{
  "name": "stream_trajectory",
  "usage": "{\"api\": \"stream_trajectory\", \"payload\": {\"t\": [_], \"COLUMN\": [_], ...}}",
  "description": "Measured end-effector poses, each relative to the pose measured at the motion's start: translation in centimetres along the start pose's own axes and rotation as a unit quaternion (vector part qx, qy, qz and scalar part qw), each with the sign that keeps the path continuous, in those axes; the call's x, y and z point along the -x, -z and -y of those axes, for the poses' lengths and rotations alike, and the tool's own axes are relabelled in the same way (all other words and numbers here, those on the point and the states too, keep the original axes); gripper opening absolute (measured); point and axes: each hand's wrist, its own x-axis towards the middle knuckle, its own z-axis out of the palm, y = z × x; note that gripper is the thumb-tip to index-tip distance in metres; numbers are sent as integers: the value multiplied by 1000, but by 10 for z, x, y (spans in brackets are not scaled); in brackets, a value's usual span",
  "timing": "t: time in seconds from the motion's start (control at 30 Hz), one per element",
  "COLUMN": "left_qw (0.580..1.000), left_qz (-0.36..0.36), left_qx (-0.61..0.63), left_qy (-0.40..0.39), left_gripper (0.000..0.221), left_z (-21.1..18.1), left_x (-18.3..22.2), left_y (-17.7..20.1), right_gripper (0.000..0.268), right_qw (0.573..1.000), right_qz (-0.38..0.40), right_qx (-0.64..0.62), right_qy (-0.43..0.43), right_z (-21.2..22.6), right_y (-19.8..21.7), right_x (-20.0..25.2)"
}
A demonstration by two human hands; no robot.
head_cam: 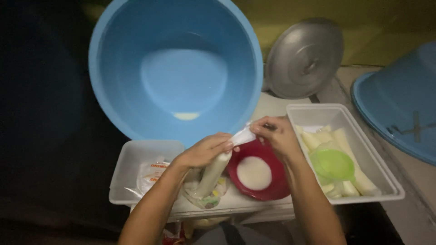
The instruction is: Pouring a milk-like liquid mixture into small plastic bags using a funnel and tying them off for freezing.
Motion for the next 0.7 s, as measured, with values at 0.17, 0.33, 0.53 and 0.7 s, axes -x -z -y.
{"api": "stream_trajectory", "payload": {"t": [0.17,0.33,0.53,0.7], "left_qw": [996,991,998,988], "left_qz": [-8,7,27,39], "left_qx": [-58,-122,51,-106], "left_qy": [-65,-47,9,-101], "left_gripper": [36,31,27,36], "left_z": [36,52,37,27], "left_x": [-40,-68,-73,-71], "left_y": [-23,-39,-47,-41], "right_gripper": [27,42,64,74], "right_qw": [974,906,900,827], "right_qz": [-98,-162,6,-82], "right_qx": [201,354,430,471], "right_qy": [44,164,78,294], "right_z": [-9,16,-11,-35], "right_y": [28,3,-39,-35], "right_x": [30,72,76,74]}}
